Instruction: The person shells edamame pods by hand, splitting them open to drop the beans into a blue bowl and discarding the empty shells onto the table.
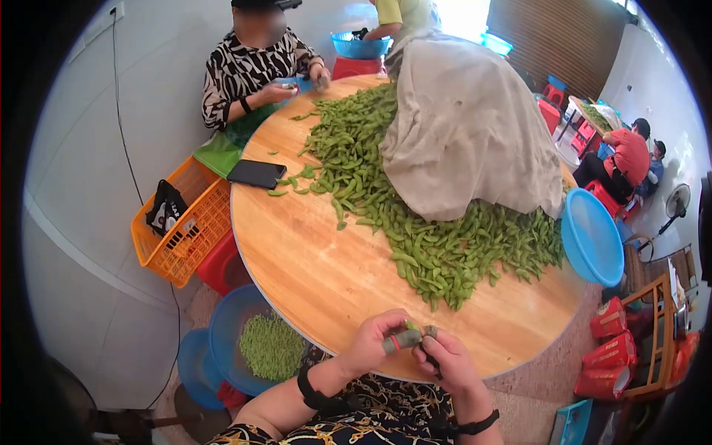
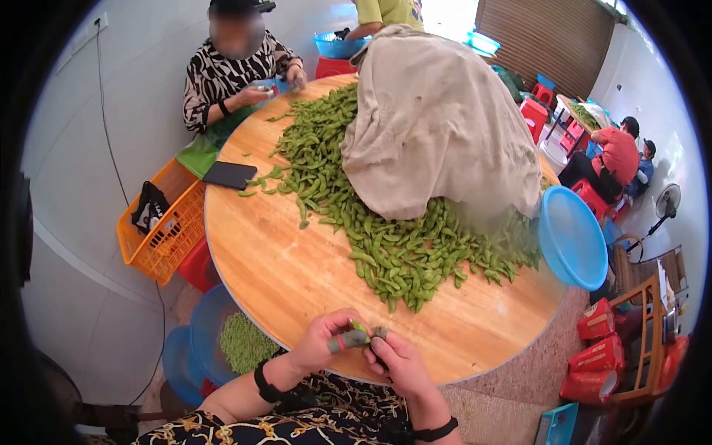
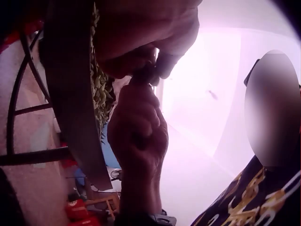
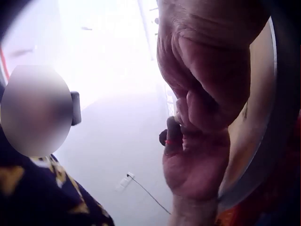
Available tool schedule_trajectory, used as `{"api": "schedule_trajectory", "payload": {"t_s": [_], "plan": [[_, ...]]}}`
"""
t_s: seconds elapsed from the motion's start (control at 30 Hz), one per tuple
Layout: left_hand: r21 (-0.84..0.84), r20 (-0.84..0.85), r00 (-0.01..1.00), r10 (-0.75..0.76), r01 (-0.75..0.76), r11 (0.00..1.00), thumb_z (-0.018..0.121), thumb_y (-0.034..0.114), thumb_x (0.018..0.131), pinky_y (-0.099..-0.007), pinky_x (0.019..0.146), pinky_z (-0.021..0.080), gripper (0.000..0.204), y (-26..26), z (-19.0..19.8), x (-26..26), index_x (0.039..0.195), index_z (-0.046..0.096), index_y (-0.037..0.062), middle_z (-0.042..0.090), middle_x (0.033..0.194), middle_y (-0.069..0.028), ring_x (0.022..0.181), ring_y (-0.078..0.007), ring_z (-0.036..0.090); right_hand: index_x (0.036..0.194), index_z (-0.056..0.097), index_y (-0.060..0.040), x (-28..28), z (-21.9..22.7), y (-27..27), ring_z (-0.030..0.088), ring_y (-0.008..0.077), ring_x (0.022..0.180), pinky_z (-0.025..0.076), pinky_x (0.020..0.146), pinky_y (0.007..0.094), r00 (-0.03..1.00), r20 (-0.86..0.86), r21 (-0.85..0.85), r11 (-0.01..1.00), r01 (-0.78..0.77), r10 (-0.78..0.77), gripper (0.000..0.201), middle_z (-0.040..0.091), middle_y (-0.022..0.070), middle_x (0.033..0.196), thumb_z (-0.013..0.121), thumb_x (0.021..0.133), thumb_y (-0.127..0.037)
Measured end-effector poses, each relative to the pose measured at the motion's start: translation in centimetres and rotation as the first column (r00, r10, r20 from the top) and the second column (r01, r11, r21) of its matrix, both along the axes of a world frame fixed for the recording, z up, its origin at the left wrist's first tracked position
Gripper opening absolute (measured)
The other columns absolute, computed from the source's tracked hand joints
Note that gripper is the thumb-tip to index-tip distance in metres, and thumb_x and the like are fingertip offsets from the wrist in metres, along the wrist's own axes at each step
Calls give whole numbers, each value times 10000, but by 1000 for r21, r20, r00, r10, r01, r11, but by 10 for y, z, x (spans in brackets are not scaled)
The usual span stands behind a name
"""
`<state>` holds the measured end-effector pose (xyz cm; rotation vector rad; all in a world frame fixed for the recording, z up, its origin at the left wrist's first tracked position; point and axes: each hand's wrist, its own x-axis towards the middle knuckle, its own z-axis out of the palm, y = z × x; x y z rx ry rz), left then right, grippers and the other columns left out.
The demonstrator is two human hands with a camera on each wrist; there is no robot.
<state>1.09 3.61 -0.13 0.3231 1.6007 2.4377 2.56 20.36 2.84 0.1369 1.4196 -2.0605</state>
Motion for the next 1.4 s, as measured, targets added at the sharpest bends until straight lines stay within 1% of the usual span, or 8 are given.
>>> {"api": "schedule_trajectory", "payload": {"t_s": [0.13, 0.33, 0.53, 0.8, 0.97, 1.2, 1.27, 1.4], "plan": [[188, 96, 958, -269, 248, 950, 595, 240, 864, -231, 742, 427, 220, -5, 0, -1, 878, 583, 21, 563, 847, -16, 801, -88, 536, 802, 517, -61, 1, 9, 0, 367, 42, 509, 275, 444, 173, 957, 290, -203, 978, 46, 15, 214, 443, -33, 629, 447, 942, -207], [-370, -47, 997, 62, -75, 926, 661, 92, 805, -188, 655, 431, 170, 10, 4, 3, 915, 550, 24, 539, 781, 22, 735, -48, 527, 788, 564, -45, 1, -12, -3, 401, 19, 542, 323, 471, 176, 816, -574, 467, 846, 259, 67, 173, 482, -44, 619, 506, 903, -160], [110, 211, 974, -79, 57, 992, 611, 83, 829, -188, 567, 447, 233, 0, -1, -6, 1040, 540, 15, 589, 813, -29, 642, -78, 553, 770, 570, -51, -6, -7, 9, 411, 16, 526, 319, 472, 170, 989, -112, 93, 989, 112, -102, 184, 485, -53, 615, 501, 902, -159], [361, 361, 917, -167, 28, 932, 565, 76, 850, -199, 612, 452, 247, -3, -5, -12, 1084, 531, 7, 594, 873, -51, 697, -106, 562, 935, 605, -5, -35, 8, 17, 492, 62, 589, 403, 544, 217, 866, -493, 441, 833, 336, -88, 178, 556, -19, 661, 570, 857, -162], [399, 404, 899, -169, -7, 917, 556, 59, 860, -210, 616, 462, 183, -4, 6, -8, 1040, 542, 23, 595, 879, -41, 685, -94, 543, 832, 580, -6, -11, 7, -13, 601, 296, 576, 461, 537, 324, 661, -715, 630, 618, 471, 225, 116, 597, 163, 673, 645, 779, -86], [424, 334, 932, -143, -13, 906, 608, 82, 827, -154, 511, 390, 147, -7, -11, -10, 957, 554, 41, 579, 842, -21, 595, -58, 507, 906, 586, -9, -17, -2, -2, 605, 284, 608, 457, 547, 333, 698, -688, 544, 779, 312, 200, 145, 602, 167, 683, 627, 788, -84], [357, 341, 936, -87, -44, 933, 590, 70, 838, -150, 508, 380, 99, -8, -7, -10, 930, 565, 45, 574, 818, -14, 596, -52, 493, 924, 591, -6, -37, -7, 17, 601, 290, 620, 456, 559, 353, 736, -674, 486, 714, 503, -59, 166, 602, 174, 684, 618, 796, -110], [280, 336, 942, -13, -87, 956, 565, 52, 850, -157, 514, 385, 100, -1, -6, -7, 947, 579, 32, 576, 800, -17, 596, -51, 484, 908, 590, 3, -55, -9, 33, 596, 295, 613, 459, 571, 365, 693, -704, 694, 357, 625, 156, 181, 600, 179, 682, 617, 799, -139]]}}
